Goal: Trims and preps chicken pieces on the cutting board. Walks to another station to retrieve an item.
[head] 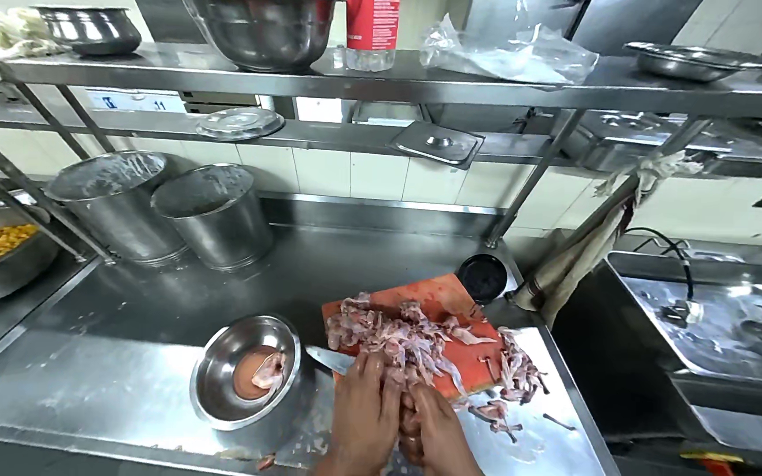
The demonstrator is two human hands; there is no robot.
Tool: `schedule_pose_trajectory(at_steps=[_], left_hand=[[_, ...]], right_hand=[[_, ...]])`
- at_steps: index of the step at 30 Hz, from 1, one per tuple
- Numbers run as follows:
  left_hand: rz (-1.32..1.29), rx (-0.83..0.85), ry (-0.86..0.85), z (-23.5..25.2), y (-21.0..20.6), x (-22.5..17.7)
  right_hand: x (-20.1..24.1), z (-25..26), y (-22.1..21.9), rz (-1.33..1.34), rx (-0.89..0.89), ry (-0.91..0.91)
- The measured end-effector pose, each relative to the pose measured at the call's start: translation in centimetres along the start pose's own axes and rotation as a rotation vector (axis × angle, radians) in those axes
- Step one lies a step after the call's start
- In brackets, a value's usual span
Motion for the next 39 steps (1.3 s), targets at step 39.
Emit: schedule_pose_trajectory(at_steps=[39], left_hand=[[-0.747,-0.012,0.624,-0.2,-1.0,2.1]], right_hand=[[-3.4,-0.5,0.1,-0.724,0.042,0.776]])
Point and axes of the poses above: each hand's wrist, its own z-axis towards the middle knuckle, its own y-axis out of the back of the hand, x = y × z, the point moved 4 cm from there along z, towards the middle knuckle, and after that the axes turned 10 degrees about -x, right-handed, at the moved point
